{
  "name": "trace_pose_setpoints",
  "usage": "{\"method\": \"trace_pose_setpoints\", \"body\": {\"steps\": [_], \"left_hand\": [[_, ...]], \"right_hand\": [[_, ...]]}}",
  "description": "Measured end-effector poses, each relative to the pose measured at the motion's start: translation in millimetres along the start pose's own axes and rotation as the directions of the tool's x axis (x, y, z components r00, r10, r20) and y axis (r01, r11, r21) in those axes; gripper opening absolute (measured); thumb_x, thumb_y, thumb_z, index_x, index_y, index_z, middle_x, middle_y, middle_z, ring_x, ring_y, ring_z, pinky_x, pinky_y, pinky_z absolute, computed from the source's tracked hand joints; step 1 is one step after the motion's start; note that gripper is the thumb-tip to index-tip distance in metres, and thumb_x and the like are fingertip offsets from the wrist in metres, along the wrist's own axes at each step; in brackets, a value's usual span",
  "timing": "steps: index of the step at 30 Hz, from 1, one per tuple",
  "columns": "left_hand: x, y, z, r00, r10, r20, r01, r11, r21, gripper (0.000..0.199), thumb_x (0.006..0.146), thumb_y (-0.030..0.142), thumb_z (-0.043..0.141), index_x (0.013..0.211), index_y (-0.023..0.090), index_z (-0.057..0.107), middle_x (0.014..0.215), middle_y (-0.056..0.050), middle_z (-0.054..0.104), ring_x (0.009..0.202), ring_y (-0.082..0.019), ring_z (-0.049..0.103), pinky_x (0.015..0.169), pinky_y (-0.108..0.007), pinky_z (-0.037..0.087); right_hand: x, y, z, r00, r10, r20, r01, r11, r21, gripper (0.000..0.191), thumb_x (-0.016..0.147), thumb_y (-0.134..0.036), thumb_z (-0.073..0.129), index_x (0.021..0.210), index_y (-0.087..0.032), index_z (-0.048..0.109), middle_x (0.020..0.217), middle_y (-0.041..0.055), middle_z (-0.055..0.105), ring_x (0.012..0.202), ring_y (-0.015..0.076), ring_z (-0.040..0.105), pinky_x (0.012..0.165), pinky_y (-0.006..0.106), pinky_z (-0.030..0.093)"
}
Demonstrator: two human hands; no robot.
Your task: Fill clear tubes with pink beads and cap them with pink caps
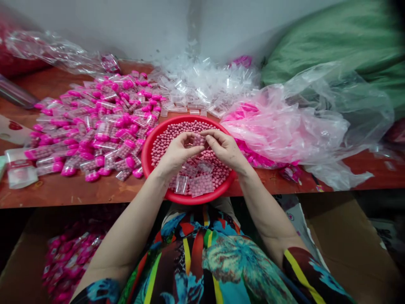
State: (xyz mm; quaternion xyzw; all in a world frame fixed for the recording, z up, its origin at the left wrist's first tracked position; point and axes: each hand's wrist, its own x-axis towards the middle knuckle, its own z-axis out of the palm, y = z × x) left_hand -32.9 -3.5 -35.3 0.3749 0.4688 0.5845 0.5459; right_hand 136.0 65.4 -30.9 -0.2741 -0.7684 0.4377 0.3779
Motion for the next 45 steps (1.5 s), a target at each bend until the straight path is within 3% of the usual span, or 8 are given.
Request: {"method": "trace_pose_setpoints", "body": {"steps": [5,17,23,26,31,36,39,45], "left_hand": [[-17.6,1.3,-6.0,0.980,-0.140,0.140,0.159,0.978,-0.134,0.050,0.071,0.026,0.088,0.116,0.017,0.068,0.098,-0.004,0.070,0.065,-0.010,0.062,0.054,-0.021,0.042],[-28.1,-7.3,-15.6,0.996,-0.040,0.082,0.028,0.990,0.137,0.034,0.076,0.030,0.083,0.106,0.016,0.073,0.100,-0.006,0.074,0.086,-0.016,0.067,0.075,-0.027,0.054],[-34.1,7.7,-12.3,0.986,-0.149,0.078,0.158,0.980,-0.121,0.037,0.069,0.023,0.087,0.100,0.018,0.068,0.095,-0.004,0.072,0.080,-0.019,0.071,0.068,-0.030,0.061],[-30.7,20.9,0.2,0.984,-0.171,0.048,0.178,0.958,-0.226,0.030,0.070,0.013,0.081,0.096,0.020,0.067,0.094,-0.004,0.074,0.083,-0.021,0.074,0.064,-0.029,0.061],[-17.9,26.2,33.3,0.944,-0.331,-0.014,0.311,0.900,-0.307,0.005,0.082,0.020,0.070,0.080,0.016,0.069,0.079,-0.005,0.071,0.072,-0.016,0.066,0.051,-0.023,0.054],[-15.3,22.5,55.6,0.901,-0.432,-0.044,0.408,0.878,-0.251,0.011,0.078,0.018,0.064,0.068,0.017,0.067,0.074,-0.004,0.071,0.067,-0.015,0.062,0.050,-0.024,0.052],[-12.4,19.0,63.9,0.911,-0.412,-0.029,0.395,0.890,-0.227,0.010,0.077,0.017,0.065,0.067,0.017,0.067,0.072,-0.004,0.069,0.065,-0.015,0.062,0.051,-0.025,0.051],[-6.3,7.2,70.8,0.943,-0.329,0.046,0.332,0.925,-0.188,0.009,0.078,0.021,0.079,0.081,0.015,0.072,0.076,-0.002,0.068,0.068,-0.014,0.064,0.053,-0.023,0.052]], "right_hand": [[0.1,2.6,-17.3,0.977,0.132,0.169,-0.161,0.972,0.170,0.031,0.099,-0.048,0.062,0.110,-0.021,0.073,0.094,0.0020,0.073,0.082,0.0146,0.067,0.080,0.030,0.060],[23.4,-1.8,-36.7,0.854,0.147,0.499,-0.198,0.979,0.050,0.029,0.087,-0.043,0.080,0.099,-0.017,0.076,0.094,0.0039,0.076,0.087,0.0164,0.067,0.082,0.030,0.058],[-10.4,7.8,-31.0,0.989,0.044,0.138,-0.019,0.984,-0.176,0.026,0.096,-0.041,0.069,0.111,-0.021,0.072,0.113,0.0080,0.074,0.100,0.0210,0.069,0.095,0.041,0.059],[-52.6,10.9,-23.0,0.995,-0.084,-0.048,0.058,0.917,-0.395,0.020,0.100,-0.036,0.061,0.110,-0.024,0.074,0.120,0.0104,0.072,0.119,0.0251,0.065,0.111,0.048,0.052],[-133.2,41.5,-33.3,0.897,-0.099,-0.430,-0.158,0.838,-0.522,0.027,0.101,-0.039,0.055,0.114,-0.022,0.072,0.124,0.0144,0.071,0.123,0.0280,0.063,0.113,0.053,0.049],[-191.3,91.0,-80.1,0.721,0.163,-0.674,-0.533,0.751,-0.389,0.034,0.101,-0.045,0.050,0.101,-0.017,0.071,0.100,0.0119,0.074,0.096,0.0225,0.069,0.091,0.037,0.057],[-192.0,107.5,-102.8,0.668,0.157,-0.727,-0.574,0.731,-0.369,0.037,0.102,-0.043,0.048,0.105,-0.014,0.071,0.103,0.0136,0.074,0.096,0.0217,0.068,0.093,0.036,0.055],[-146.7,128.1,-106.7,0.689,0.242,-0.683,-0.635,0.657,-0.407,0.033,0.098,-0.045,0.061,0.101,-0.015,0.074,0.102,0.0128,0.073,0.092,0.0229,0.065,0.095,0.037,0.052]]}}
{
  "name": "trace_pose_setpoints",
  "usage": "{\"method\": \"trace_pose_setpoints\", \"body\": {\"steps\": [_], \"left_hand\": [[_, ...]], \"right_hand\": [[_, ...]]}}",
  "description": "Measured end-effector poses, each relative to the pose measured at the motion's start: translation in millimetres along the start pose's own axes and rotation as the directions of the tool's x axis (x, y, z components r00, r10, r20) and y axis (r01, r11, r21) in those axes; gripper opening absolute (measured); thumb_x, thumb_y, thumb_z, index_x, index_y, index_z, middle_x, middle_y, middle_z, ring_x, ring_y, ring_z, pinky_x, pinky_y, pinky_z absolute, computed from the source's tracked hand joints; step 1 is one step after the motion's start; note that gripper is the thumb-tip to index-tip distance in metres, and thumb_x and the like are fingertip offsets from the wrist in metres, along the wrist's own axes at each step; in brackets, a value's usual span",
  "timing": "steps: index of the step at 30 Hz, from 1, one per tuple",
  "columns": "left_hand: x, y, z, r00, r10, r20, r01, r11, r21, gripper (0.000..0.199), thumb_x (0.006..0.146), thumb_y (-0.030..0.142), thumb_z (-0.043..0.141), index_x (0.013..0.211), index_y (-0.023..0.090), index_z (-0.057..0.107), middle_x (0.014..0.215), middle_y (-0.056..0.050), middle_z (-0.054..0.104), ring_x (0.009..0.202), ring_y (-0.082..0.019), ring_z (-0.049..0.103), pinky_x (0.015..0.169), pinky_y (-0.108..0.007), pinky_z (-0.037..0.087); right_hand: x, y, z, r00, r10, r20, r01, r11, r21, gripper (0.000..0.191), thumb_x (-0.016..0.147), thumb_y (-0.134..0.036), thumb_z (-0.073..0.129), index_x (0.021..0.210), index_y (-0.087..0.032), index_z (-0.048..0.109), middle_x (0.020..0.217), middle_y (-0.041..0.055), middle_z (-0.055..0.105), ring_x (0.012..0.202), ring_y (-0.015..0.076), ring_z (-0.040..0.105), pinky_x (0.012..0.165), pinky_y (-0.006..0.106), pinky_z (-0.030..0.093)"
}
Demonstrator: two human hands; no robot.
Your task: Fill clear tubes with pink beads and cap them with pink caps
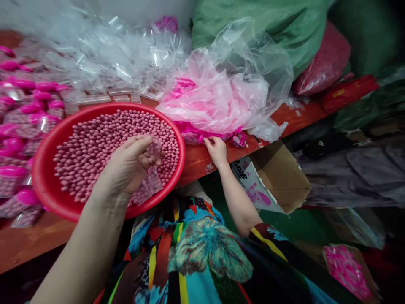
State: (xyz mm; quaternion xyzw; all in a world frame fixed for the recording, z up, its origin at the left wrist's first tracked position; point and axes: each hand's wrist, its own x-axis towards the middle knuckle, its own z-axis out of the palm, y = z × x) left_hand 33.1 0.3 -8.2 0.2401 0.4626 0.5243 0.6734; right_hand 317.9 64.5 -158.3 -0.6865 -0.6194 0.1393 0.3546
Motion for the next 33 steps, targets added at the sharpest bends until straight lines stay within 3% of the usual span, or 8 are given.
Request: {"method": "trace_pose_setpoints", "body": {"steps": [3,6,11,14,17,23,27,33], "left_hand": [[-1.2,-1.0,-5.2,1.000,0.001,-0.002,-0.001,1.000,-0.021,0.014,0.080,0.023,0.083,0.090,0.016,0.074,0.080,-0.002,0.070,0.071,-0.014,0.066,0.056,-0.022,0.054],[-2.9,0.1,-10.9,1.000,0.004,-0.016,-0.005,0.999,-0.035,0.014,0.082,0.022,0.082,0.093,0.017,0.076,0.085,-0.003,0.073,0.075,-0.015,0.068,0.057,-0.023,0.056],[-0.2,-2.6,-10.8,1.000,-0.014,0.004,0.014,0.998,-0.055,0.023,0.076,0.019,0.087,0.095,0.014,0.076,0.086,-0.003,0.073,0.075,-0.015,0.068,0.056,-0.023,0.057],[-0.3,-6.9,-7.3,0.999,-0.033,0.017,0.034,0.997,-0.066,0.032,0.070,0.020,0.091,0.096,0.014,0.074,0.089,-0.004,0.073,0.075,-0.015,0.069,0.057,-0.022,0.057],[-4.1,-11.0,-3.4,0.998,-0.037,0.048,0.040,0.998,-0.056,0.036,0.068,0.020,0.093,0.095,0.015,0.071,0.090,-0.004,0.073,0.077,-0.015,0.069,0.060,-0.023,0.057],[-10.7,-15.1,-4.8,0.994,-0.009,0.110,0.019,0.996,-0.089,0.041,0.067,0.020,0.093,0.100,0.017,0.069,0.093,-0.003,0.071,0.080,-0.015,0.068,0.062,-0.023,0.054],[-14.1,-14.9,-17.6,0.997,0.029,0.075,-0.019,0.990,-0.138,0.039,0.070,0.023,0.092,0.101,0.017,0.069,0.091,-0.002,0.069,0.079,-0.014,0.067,0.060,-0.022,0.051],[-17.0,-15.3,-33.4,0.997,0.062,0.051,-0.052,0.982,-0.182,0.043,0.070,0.026,0.093,0.102,0.017,0.067,0.093,-0.003,0.070,0.079,-0.016,0.069,0.058,-0.022,0.049]], "right_hand": [[-2.8,-3.5,8.7,1.000,0.009,0.018,-0.009,1.000,-0.028,0.026,0.095,-0.040,0.065,0.097,-0.015,0.073,0.102,0.0126,0.071,0.086,0.0217,0.064,0.092,0.037,0.053],[-15.2,-1.5,3.4,0.999,-0.035,0.034,0.037,0.999,-0.040,0.019,0.094,-0.032,0.061,0.096,-0.015,0.069,0.097,0.0112,0.069,0.081,0.0210,0.063,0.088,0.037,0.054],[-25.4,-10.1,-19.7,0.976,-0.215,0.026,0.217,0.962,-0.165,0.025,0.093,-0.020,0.052,0.110,-0.014,0.070,0.106,0.0149,0.067,0.099,0.0272,0.065,0.095,0.044,0.053],[-23.5,-33.7,-32.2,0.952,-0.302,-0.043,0.300,0.953,-0.050,0.031,0.097,-0.021,0.049,0.120,-0.016,0.069,0.109,0.0135,0.065,0.100,0.0254,0.065,0.093,0.043,0.056],[-22.6,-74.0,-39.0,0.928,-0.354,-0.118,0.368,0.921,0.128,0.026,0.099,-0.024,0.051,0.117,-0.021,0.069,0.107,0.0106,0.066,0.098,0.0238,0.067,0.091,0.041,0.058],[-32.8,-153.5,-29.7,0.825,-0.565,-0.020,0.539,0.774,0.333,0.027,0.099,-0.021,0.052,0.121,-0.025,0.067,0.117,0.0100,0.073,0.111,0.0273,0.069,0.101,0.047,0.059],[-36.5,-170.6,-18.5,0.779,-0.627,0.020,0.586,0.737,0.336,0.026,0.097,-0.019,0.052,0.118,-0.027,0.066,0.115,0.0093,0.074,0.110,0.0277,0.070,0.101,0.049,0.059],[-36.2,-183.9,-9.9,0.764,-0.639,0.091,0.550,0.718,0.426,0.018,0.096,-0.021,0.054,0.110,-0.025,0.064,0.108,0.0080,0.073,0.099,0.0243,0.069,0.092,0.043,0.059]]}}
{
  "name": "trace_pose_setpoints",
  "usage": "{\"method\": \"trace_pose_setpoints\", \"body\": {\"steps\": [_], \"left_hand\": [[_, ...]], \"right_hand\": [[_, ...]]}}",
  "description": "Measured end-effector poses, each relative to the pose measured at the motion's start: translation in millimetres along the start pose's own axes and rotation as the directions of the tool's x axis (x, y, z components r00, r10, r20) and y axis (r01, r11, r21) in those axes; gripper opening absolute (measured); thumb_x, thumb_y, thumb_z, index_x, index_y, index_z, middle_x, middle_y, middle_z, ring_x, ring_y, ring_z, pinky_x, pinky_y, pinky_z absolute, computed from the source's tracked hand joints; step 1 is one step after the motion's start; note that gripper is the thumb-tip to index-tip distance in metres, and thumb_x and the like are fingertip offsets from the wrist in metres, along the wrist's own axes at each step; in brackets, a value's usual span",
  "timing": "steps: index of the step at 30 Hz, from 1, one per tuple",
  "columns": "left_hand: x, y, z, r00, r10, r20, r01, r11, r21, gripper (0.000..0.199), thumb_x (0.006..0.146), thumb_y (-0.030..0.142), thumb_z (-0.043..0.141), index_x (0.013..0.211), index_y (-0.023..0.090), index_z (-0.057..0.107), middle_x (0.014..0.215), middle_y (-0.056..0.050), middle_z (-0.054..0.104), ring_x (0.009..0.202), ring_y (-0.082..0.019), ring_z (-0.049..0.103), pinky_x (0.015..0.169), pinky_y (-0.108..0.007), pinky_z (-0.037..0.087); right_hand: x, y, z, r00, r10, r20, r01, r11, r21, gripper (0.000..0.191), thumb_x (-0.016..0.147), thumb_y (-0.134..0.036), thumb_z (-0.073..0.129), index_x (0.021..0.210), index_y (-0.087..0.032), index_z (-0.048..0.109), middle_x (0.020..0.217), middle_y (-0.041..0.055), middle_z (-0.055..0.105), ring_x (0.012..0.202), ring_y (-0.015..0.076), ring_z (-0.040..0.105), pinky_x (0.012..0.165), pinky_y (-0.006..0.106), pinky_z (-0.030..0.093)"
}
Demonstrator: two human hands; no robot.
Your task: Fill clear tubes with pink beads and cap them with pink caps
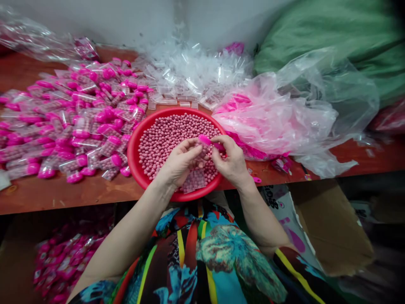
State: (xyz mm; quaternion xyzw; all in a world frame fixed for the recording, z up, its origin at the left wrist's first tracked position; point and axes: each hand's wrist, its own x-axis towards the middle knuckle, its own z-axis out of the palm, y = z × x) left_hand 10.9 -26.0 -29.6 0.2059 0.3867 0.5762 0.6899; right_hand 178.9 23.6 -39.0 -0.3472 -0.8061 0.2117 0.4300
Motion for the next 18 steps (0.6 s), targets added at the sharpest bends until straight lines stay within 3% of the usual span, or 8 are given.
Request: {"method": "trace_pose_setpoints", "body": {"steps": [2,5,7,11,14,18], "left_hand": [[-0.3,-0.3,-1.9,1.000,0.011,-0.020,-0.011,1.000,0.005,0.044,0.070,0.026,0.093,0.103,0.018,0.065,0.094,-0.003,0.070,0.079,-0.016,0.069,0.058,-0.022,0.048],[-1.2,-1.2,-3.1,0.999,0.020,-0.032,-0.020,1.000,0.023,0.043,0.071,0.027,0.093,0.104,0.019,0.065,0.095,-0.002,0.070,0.081,-0.015,0.068,0.060,-0.022,0.047],[-2.0,-1.6,-3.6,0.999,0.035,-0.025,-0.034,0.999,0.030,0.042,0.072,0.028,0.092,0.105,0.019,0.066,0.098,-0.003,0.070,0.082,-0.015,0.067,0.061,-0.022,0.046],[-2.6,-2.6,-5.4,0.999,0.037,0.002,-0.037,0.999,0.005,0.040,0.075,0.029,0.092,0.106,0.018,0.070,0.101,-0.003,0.071,0.081,-0.013,0.065,0.062,-0.021,0.046],[-1.9,-4.5,-6.5,0.999,0.035,0.018,-0.034,0.999,-0.038,0.039,0.076,0.029,0.091,0.108,0.018,0.071,0.098,-0.003,0.070,0.078,-0.012,0.064,0.062,-0.021,0.047],[-0.1,-6.8,-6.6,0.999,0.048,0.014,-0.047,0.996,-0.075,0.037,0.077,0.029,0.091,0.107,0.016,0.073,0.096,-0.004,0.071,0.074,-0.012,0.062,0.059,-0.020,0.045]], "right_hand": [[2.3,-2.4,4.7,0.998,0.051,0.040,-0.053,0.997,0.056,0.009,0.098,-0.028,0.058,0.104,-0.024,0.064,0.100,0.0060,0.072,0.087,0.0207,0.068,0.083,0.039,0.059],[3.8,-2.7,10.2,0.984,0.162,0.078,-0.172,0.974,0.149,0.017,0.100,-0.040,0.062,0.097,-0.023,0.063,0.089,0.0019,0.070,0.074,0.0158,0.063,0.073,0.032,0.057],[4.4,-1.5,10.8,0.978,0.194,0.080,-0.207,0.957,0.202,0.021,0.100,-0.044,0.064,0.105,-0.024,0.064,0.093,0.0022,0.071,0.079,0.0163,0.066,0.075,0.032,0.058],[6.9,-0.9,5.0,0.976,0.160,0.144,-0.191,0.955,0.228,0.033,0.102,-0.041,0.062,0.131,-0.025,0.066,0.119,0.0068,0.075,0.103,0.0210,0.072,0.094,0.039,0.060],[9.4,-1.7,0.4,0.983,0.105,0.153,-0.134,0.971,0.198,0.030,0.103,-0.037,0.060,0.129,-0.025,0.071,0.129,0.0070,0.075,0.115,0.0233,0.071,0.105,0.044,0.058],[12.6,-0.9,-2.4,0.989,0.049,0.138,-0.069,0.987,0.144,0.031,0.103,-0.035,0.059,0.129,-0.023,0.073,0.128,0.0076,0.076,0.119,0.0240,0.072,0.107,0.044,0.059]]}}
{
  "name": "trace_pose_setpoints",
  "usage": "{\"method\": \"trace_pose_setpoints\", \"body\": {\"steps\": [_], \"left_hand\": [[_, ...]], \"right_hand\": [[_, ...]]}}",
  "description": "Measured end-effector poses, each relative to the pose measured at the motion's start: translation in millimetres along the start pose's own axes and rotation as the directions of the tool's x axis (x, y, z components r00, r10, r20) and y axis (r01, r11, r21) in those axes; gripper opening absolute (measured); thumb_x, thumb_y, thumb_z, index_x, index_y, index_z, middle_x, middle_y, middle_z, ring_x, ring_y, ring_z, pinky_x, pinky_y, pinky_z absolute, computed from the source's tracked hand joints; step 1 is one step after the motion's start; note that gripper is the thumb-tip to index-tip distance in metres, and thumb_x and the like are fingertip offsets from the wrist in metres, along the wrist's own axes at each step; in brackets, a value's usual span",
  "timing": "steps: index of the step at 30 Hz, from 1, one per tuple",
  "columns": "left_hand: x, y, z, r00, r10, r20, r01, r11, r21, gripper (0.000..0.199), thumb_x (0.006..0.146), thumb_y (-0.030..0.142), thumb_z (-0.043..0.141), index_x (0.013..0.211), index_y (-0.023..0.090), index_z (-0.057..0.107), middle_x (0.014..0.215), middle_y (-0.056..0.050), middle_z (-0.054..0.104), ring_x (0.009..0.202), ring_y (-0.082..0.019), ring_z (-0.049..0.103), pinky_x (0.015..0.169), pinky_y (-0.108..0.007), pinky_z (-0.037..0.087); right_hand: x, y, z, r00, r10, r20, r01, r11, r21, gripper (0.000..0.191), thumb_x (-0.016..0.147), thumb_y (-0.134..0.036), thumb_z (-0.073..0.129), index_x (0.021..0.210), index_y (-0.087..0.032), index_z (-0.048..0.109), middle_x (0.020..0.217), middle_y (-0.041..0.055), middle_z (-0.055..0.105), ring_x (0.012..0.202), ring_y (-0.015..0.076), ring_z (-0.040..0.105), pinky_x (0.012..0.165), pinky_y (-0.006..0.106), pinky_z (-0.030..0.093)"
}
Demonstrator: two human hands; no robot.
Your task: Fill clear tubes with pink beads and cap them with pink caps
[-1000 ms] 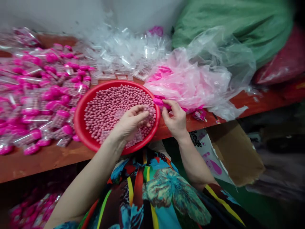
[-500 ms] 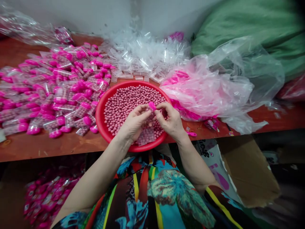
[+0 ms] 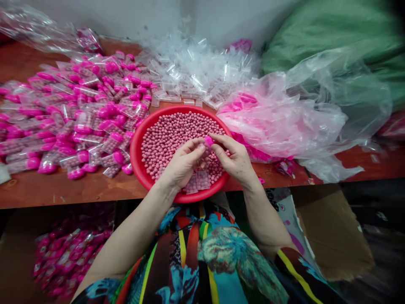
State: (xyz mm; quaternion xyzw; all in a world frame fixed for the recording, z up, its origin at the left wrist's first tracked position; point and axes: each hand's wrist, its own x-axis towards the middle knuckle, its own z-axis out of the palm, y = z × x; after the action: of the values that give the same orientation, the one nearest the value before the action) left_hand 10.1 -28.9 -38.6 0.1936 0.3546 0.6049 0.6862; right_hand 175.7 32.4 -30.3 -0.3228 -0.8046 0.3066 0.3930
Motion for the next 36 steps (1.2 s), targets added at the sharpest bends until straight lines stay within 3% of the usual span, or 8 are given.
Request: {"method": "trace_pose_setpoints", "body": {"steps": [8,15,19,22,26,29,32,36], "left_hand": [[1.5,-0.7,0.2,1.000,0.025,-0.012,-0.025,1.000,-0.006,0.030,0.079,0.028,0.089,0.102,0.017,0.073,0.096,-0.003,0.069,0.073,-0.011,0.060,0.059,-0.020,0.046],[-3.5,-3.6,-0.3,0.989,0.112,-0.100,-0.102,0.990,0.101,0.022,0.085,0.026,0.082,0.101,0.018,0.068,0.102,-0.002,0.068,0.079,-0.010,0.061,0.073,-0.020,0.052],[-4.1,-4.3,-0.3,0.976,0.176,-0.131,-0.151,0.972,0.183,0.021,0.084,0.025,0.081,0.099,0.018,0.069,0.100,-0.002,0.069,0.080,-0.010,0.062,0.071,-0.019,0.052],[-2.6,-1.4,0.5,0.985,0.129,-0.114,-0.119,0.989,0.093,0.029,0.078,0.029,0.086,0.098,0.017,0.069,0.090,-0.002,0.069,0.069,-0.010,0.060,0.060,-0.018,0.048],[-2.4,7.2,0.9,0.998,0.022,-0.067,-0.019,0.999,0.047,0.033,0.073,0.031,0.089,0.096,0.016,0.071,0.081,-0.001,0.068,0.062,-0.009,0.059,0.051,-0.018,0.042],[-5.2,14.8,2.1,0.994,0.051,-0.098,-0.042,0.995,0.087,0.027,0.071,0.027,0.087,0.090,0.015,0.072,0.076,-0.001,0.066,0.059,-0.008,0.056,0.049,-0.017,0.040],[-7.1,17.5,7.2,0.993,0.036,-0.116,-0.019,0.989,0.150,0.020,0.068,0.023,0.083,0.082,0.015,0.071,0.066,0.001,0.061,0.051,-0.007,0.047,0.042,-0.017,0.030],[-2.0,6.0,16.5,0.976,0.068,-0.208,-0.020,0.974,0.227,0.032,0.078,0.036,0.078,0.064,0.016,0.057,0.055,0.004,0.046,0.044,-0.005,0.034,0.040,-0.019,0.024]], "right_hand": [[7.8,-5.9,-5.5,0.993,-0.045,0.105,0.055,0.994,-0.092,0.029,0.105,-0.031,0.056,0.127,-0.022,0.073,0.126,0.0088,0.077,0.116,0.0237,0.073,0.104,0.042,0.060],[7.8,-5.7,7.1,0.979,-0.130,0.159,0.164,0.961,-0.221,0.033,0.108,-0.029,0.047,0.129,-0.019,0.070,0.121,0.0134,0.076,0.113,0.0262,0.071,0.103,0.046,0.059],[8.8,-3.3,8.0,0.969,-0.171,0.180,0.203,0.963,-0.177,0.034,0.109,-0.031,0.045,0.128,-0.018,0.070,0.119,0.0137,0.076,0.111,0.0258,0.072,0.102,0.045,0.059],[7.3,-1.3,5.6,0.970,-0.165,0.181,0.189,0.974,-0.126,0.041,0.107,-0.045,0.052,0.134,-0.018,0.067,0.125,0.0143,0.074,0.116,0.0276,0.070,0.103,0.046,0.058],[2.8,0.1,12.3,0.997,-0.072,-0.005,0.072,0.996,-0.055,0.063,0.105,-0.067,0.041,0.143,-0.021,0.062,0.120,0.0136,0.074,0.112,0.0287,0.069,0.101,0.047,0.057],[7.4,-3.8,24.6,0.984,0.146,-0.097,-0.130,0.979,0.158,0.071,0.104,-0.075,0.027,0.147,-0.027,0.058,0.099,0.0089,0.073,0.094,0.0239,0.069,0.084,0.039,0.059],[20.6,-9.0,37.5,0.944,0.329,-0.035,-0.283,0.858,0.429,0.074,0.099,-0.083,0.032,0.143,-0.030,0.058,0.083,0.0030,0.067,0.077,0.0187,0.066,0.067,0.031,0.056],[32.2,-11.1,52.2,0.916,0.389,0.095,-0.360,0.696,0.621,0.076,0.095,-0.086,0.040,0.137,-0.027,0.061,0.082,0.0006,0.065,0.074,0.0153,0.064,0.067,0.027,0.055]]}}
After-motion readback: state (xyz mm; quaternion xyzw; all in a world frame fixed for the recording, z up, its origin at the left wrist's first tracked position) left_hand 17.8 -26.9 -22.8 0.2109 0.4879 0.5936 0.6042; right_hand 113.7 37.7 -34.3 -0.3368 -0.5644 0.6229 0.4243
